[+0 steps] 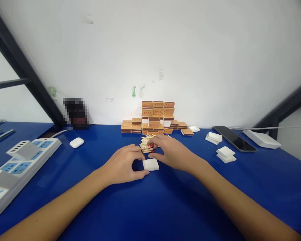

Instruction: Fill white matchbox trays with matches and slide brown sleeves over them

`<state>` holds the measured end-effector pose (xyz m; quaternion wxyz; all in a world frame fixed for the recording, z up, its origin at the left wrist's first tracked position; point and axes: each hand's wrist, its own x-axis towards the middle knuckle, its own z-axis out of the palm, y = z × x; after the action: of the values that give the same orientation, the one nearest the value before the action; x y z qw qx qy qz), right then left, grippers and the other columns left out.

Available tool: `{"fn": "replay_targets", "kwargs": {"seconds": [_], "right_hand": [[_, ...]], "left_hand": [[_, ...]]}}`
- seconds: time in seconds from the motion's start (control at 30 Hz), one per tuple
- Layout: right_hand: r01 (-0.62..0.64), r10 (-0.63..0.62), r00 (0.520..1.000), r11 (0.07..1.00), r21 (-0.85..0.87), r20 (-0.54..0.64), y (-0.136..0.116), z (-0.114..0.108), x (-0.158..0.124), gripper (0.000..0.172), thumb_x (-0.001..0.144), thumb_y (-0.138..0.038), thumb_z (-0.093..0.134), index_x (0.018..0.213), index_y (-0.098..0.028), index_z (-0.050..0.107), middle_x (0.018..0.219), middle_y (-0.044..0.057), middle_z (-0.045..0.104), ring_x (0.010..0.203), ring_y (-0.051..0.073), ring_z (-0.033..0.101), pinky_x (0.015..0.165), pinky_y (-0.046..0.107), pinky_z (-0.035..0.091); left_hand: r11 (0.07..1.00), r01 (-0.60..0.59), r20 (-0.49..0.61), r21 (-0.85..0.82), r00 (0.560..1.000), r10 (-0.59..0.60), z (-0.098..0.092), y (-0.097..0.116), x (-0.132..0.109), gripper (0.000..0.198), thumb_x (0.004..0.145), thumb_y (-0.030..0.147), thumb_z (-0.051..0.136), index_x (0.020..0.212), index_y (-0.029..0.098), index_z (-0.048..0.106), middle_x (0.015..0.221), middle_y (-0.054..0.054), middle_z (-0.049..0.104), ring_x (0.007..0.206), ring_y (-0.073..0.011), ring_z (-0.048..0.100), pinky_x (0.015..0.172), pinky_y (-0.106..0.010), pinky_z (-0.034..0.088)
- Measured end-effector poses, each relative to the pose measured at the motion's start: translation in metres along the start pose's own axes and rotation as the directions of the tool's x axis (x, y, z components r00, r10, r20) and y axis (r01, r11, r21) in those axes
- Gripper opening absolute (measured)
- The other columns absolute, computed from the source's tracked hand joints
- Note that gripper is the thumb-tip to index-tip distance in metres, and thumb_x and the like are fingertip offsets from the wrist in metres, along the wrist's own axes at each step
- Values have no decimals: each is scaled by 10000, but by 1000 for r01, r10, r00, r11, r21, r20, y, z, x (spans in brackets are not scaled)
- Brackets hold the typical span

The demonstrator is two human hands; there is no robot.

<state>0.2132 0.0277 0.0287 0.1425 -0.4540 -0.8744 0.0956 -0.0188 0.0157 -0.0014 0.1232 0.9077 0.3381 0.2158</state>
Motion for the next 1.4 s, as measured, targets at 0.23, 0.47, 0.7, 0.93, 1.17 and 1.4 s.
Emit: {"fn": "replay_targets", "kwargs": {"seconds": [0.23, 0.47, 0.7, 0.93, 1.17, 1.4], "right_hand": [[-23, 43, 978, 995, -102, 203, -8, -2, 35, 175, 900, -268, 759, 1030, -164, 705, 1146, 116, 693, 959, 224, 650, 718, 289, 429], [-41, 82, 961, 987, -159, 263, -2, -5, 30, 129, 958, -288, 689, 969, -160, 685, 1011, 101, 731, 858, 208, 642, 674, 287, 410], [-4, 92, 936, 968, -252, 340, -7, -11, 30, 146, 969, -272, 632, 933, -138, 677, 1009, 131, 717, 845, 219, 634, 664, 291, 385], [18, 70, 927, 973, -232, 369, 3, -7, 29, 175, 904, -311, 691, 845, -166, 614, 933, 94, 683, 760, 186, 577, 636, 279, 362], [5, 42, 951, 989, -151, 307, 8, -18, 21, 135, 851, -198, 649, 811, -202, 520, 859, 29, 605, 708, 154, 494, 607, 269, 325], [13, -28, 933, 999, 42, 358, -13, -22, 7, 106, 805, -157, 660, 805, -202, 564, 848, 12, 613, 716, 153, 513, 623, 270, 344]], "left_hand": [[1000, 18, 42, -19, 999, -17, -5, 1, -1, 227, 815, 385, 807, 892, 196, 707, 851, -1, 671, 747, -168, 616, 640, -310, 458], [1000, 15, 53, 14, 998, -15, -5, 2, -2, 237, 830, 408, 792, 877, 189, 715, 833, -8, 667, 710, -162, 603, 620, -303, 431], [1000, 24, 56, 6, 998, -25, -8, 3, -1, 208, 827, 375, 792, 941, 204, 756, 825, -3, 670, 711, -166, 608, 624, -298, 433], [1000, 15, 44, 27, 999, -16, -8, 0, -1, 245, 823, 395, 799, 967, 201, 761, 833, -10, 678, 692, -166, 607, 615, -301, 421], [1000, 3, 28, 21, 1000, -4, -6, -1, -2, 231, 839, 400, 789, 957, 204, 759, 819, -8, 667, 672, -157, 598, 612, -297, 428], [1000, -3, 24, -26, 1000, 3, -4, -2, 0, 217, 818, 364, 800, 946, 194, 754, 796, 6, 641, 662, -138, 575, 603, -286, 434]]}}
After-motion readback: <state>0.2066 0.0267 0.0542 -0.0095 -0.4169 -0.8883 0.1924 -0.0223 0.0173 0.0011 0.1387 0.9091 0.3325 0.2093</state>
